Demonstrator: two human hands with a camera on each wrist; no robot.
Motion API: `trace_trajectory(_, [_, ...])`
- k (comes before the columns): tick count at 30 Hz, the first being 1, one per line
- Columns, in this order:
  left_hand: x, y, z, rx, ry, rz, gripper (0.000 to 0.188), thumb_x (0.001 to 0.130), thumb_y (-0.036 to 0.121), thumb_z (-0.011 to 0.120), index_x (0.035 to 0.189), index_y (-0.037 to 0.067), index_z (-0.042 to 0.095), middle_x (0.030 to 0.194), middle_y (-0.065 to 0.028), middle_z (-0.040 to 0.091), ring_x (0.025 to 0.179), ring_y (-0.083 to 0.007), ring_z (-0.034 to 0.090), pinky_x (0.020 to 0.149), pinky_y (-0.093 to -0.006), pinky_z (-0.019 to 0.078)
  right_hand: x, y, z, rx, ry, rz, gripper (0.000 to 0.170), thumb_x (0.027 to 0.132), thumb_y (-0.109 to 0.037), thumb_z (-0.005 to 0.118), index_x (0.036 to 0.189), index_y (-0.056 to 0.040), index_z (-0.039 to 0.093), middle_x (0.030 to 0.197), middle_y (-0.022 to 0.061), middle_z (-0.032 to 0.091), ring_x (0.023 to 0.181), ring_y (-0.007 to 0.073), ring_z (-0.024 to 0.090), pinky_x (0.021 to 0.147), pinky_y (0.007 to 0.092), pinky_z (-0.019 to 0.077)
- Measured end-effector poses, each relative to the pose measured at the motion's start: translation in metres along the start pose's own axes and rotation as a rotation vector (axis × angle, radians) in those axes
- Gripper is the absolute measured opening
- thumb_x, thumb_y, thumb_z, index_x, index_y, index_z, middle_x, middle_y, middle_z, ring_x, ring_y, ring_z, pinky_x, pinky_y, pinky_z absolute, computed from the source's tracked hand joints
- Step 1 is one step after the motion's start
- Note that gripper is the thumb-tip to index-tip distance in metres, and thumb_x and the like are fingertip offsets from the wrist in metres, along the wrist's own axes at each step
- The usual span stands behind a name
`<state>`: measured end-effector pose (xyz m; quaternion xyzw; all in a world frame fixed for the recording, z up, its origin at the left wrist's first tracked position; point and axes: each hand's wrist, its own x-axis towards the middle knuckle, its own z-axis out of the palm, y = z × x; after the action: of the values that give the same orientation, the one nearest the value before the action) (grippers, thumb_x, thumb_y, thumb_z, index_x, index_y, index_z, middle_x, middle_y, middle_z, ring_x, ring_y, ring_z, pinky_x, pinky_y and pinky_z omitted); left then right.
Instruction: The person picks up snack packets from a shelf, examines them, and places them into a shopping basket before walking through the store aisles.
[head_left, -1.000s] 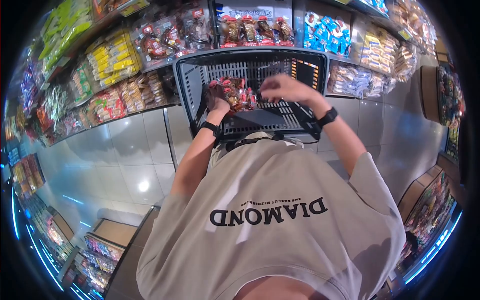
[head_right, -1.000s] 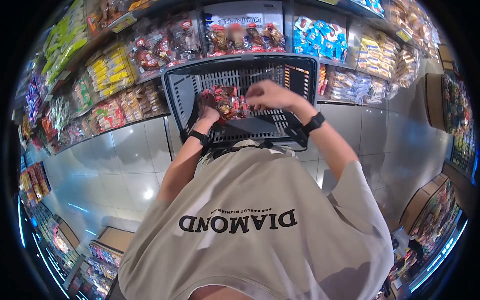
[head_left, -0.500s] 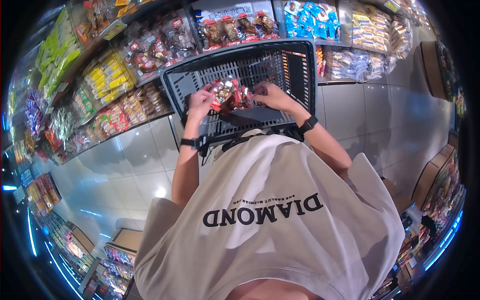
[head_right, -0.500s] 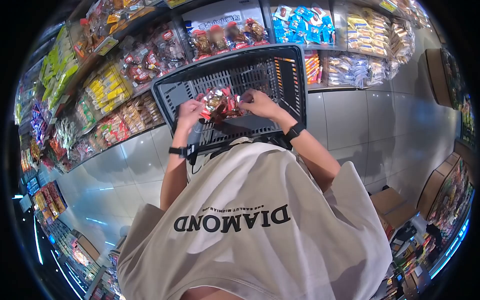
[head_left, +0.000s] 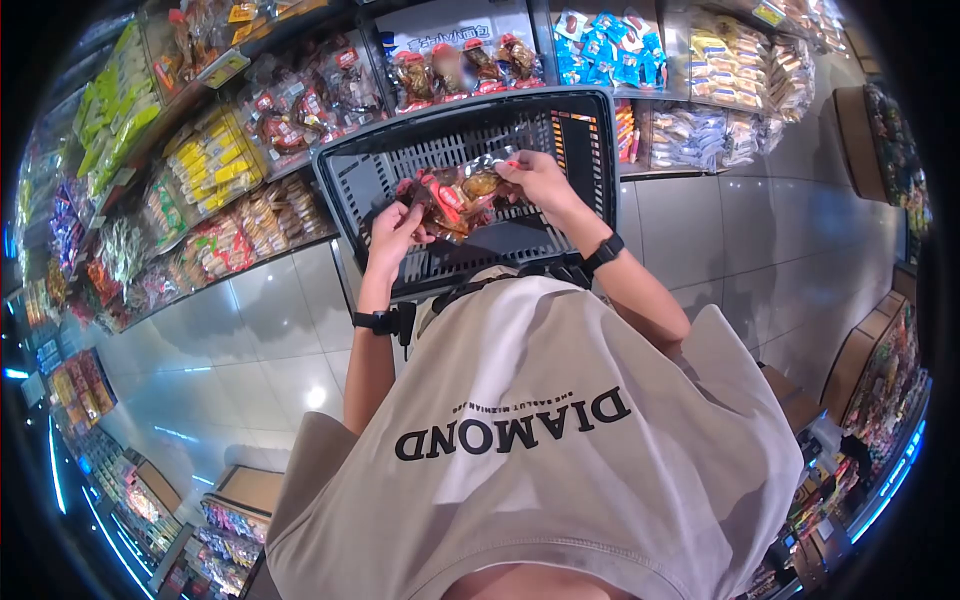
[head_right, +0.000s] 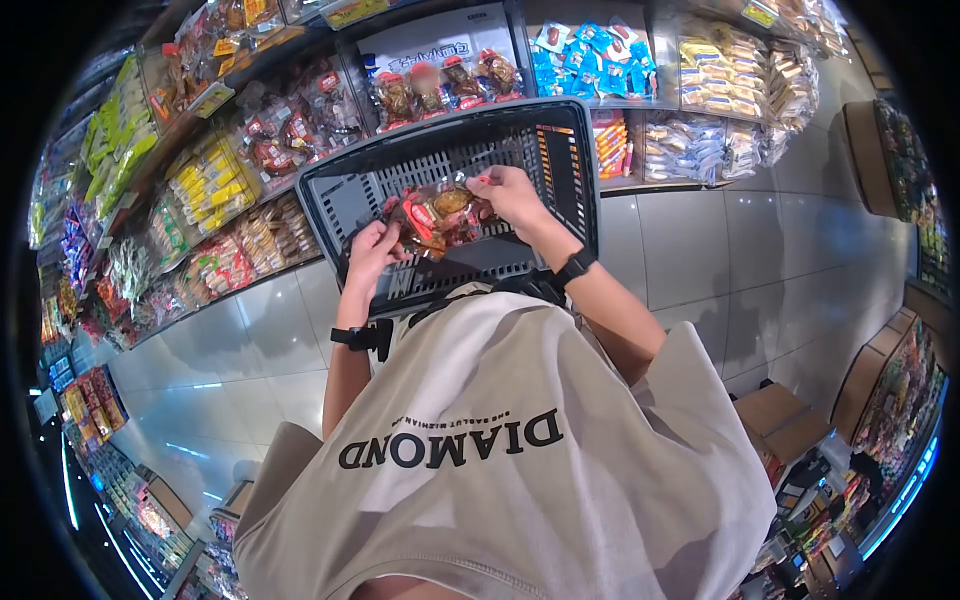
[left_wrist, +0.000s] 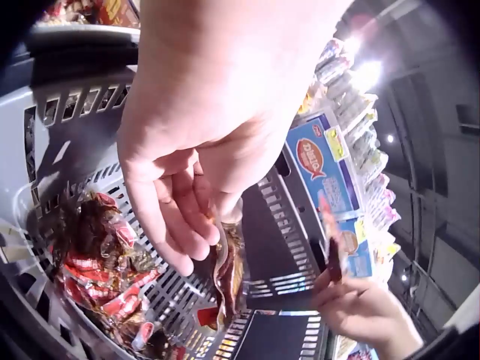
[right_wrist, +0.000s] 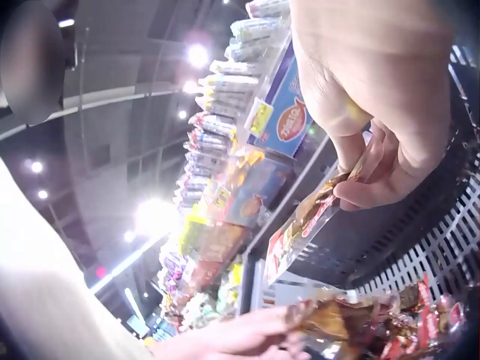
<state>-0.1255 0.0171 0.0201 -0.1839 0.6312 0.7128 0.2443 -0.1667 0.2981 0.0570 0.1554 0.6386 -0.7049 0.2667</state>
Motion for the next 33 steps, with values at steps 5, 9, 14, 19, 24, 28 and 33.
trace_trajectory(5, [0.033, -0.033, -0.010, 0.468, -0.054, -0.025, 0.020, 0.091, 0.008, 0.064, 0.109, 0.001, 0.061, 0.087, -0.0091, 0.069, 0.072, -0.0170, 0.066, 0.068, -0.0322, 0.0572, -0.026, -0.028, -0.003, 0.392, -0.134, 0.048, 0.011, 0.100, -0.013, 0.059, 0.095, -0.0026, 0.059, 0.097, 0.0076, 0.064, 0.087, 0.0179, 0.067, 0.082, 0.0313, 0.0582])
trace_trajectory(9, [0.011, -0.005, 0.008, 0.896, 0.084, 0.466, 0.026, 0.093, 0.012, 0.062, 0.116, 0.000, 0.062, 0.105, -0.0088, 0.069, 0.100, -0.0207, 0.066, 0.090, -0.0399, 0.0532, -0.047, -0.043, 0.005, 0.727, -0.331, 0.136, 0.013, 0.102, -0.007, 0.052, 0.111, 0.0008, 0.058, 0.115, 0.0134, 0.064, 0.107, 0.0224, 0.064, 0.100, 0.0393, 0.0548])
trace_trajectory(14, [-0.039, 0.071, 0.058, -0.075, -0.250, 0.224, 0.035, 0.102, 0.027, 0.059, 0.121, -0.002, 0.060, 0.112, -0.0085, 0.068, 0.104, -0.0150, 0.065, 0.091, -0.0307, 0.0516, -0.048, -0.031, 0.021, 0.589, -0.358, 0.154, 0.018, 0.101, -0.009, 0.057, 0.116, 0.0002, 0.060, 0.111, 0.0106, 0.066, 0.105, 0.0180, 0.065, 0.098, 0.0351, 0.0526])
trace_trajectory(19, [-0.050, 0.092, 0.067, 0.038, -0.182, 0.315, 0.035, 0.107, 0.029, 0.050, 0.114, -0.002, 0.065, 0.098, -0.0036, 0.069, 0.089, -0.0088, 0.063, 0.082, -0.0259, 0.0512, -0.059, -0.044, 0.038, 0.080, -0.267, 0.074, 0.020, 0.095, -0.017, 0.069, 0.108, -0.0021, 0.065, 0.098, 0.0026, 0.068, 0.090, 0.0085, 0.063, 0.081, 0.0239, 0.0496])
trace_trajectory(24, [-0.054, 0.100, 0.051, 0.030, -0.279, 0.284, 0.038, 0.107, 0.031, 0.049, 0.113, -0.003, 0.064, 0.099, -0.0043, 0.069, 0.088, -0.0084, 0.064, 0.078, -0.0255, 0.0514, -0.060, -0.084, 0.033, -0.257, -0.162, -0.344, 0.021, 0.089, -0.016, 0.076, 0.103, -0.0030, 0.065, 0.087, 0.0003, 0.066, 0.077, 0.0044, 0.059, 0.067, 0.0224, 0.0463])
trace_trajectory(28, [-0.056, 0.101, 0.055, 0.014, -0.288, 0.275, 0.041, 0.106, 0.033, 0.050, 0.112, -0.004, 0.064, 0.099, -0.0056, 0.070, 0.085, -0.0089, 0.066, 0.076, -0.0250, 0.0518, -0.045, -0.101, 0.027, -0.200, -0.391, -0.250, 0.014, 0.091, -0.013, 0.074, 0.097, -0.0020, 0.069, 0.086, -0.0001, 0.068, 0.076, 0.0034, 0.059, 0.065, 0.0216, 0.0457])
trace_trajectory(33, [-0.058, 0.110, 0.055, 0.078, -0.201, 0.298, 0.041, 0.105, 0.032, 0.053, 0.116, -0.006, 0.063, 0.094, -0.0049, 0.070, 0.079, -0.0101, 0.068, 0.077, -0.0244, 0.0531, -0.030, -0.126, 0.027, -0.381, -0.493, -0.265, 0.011, 0.092, -0.012, 0.072, 0.094, -0.0015, 0.070, 0.085, -0.0006, 0.069, 0.076, 0.0024, 0.059, 0.067, 0.0209, 0.0475])
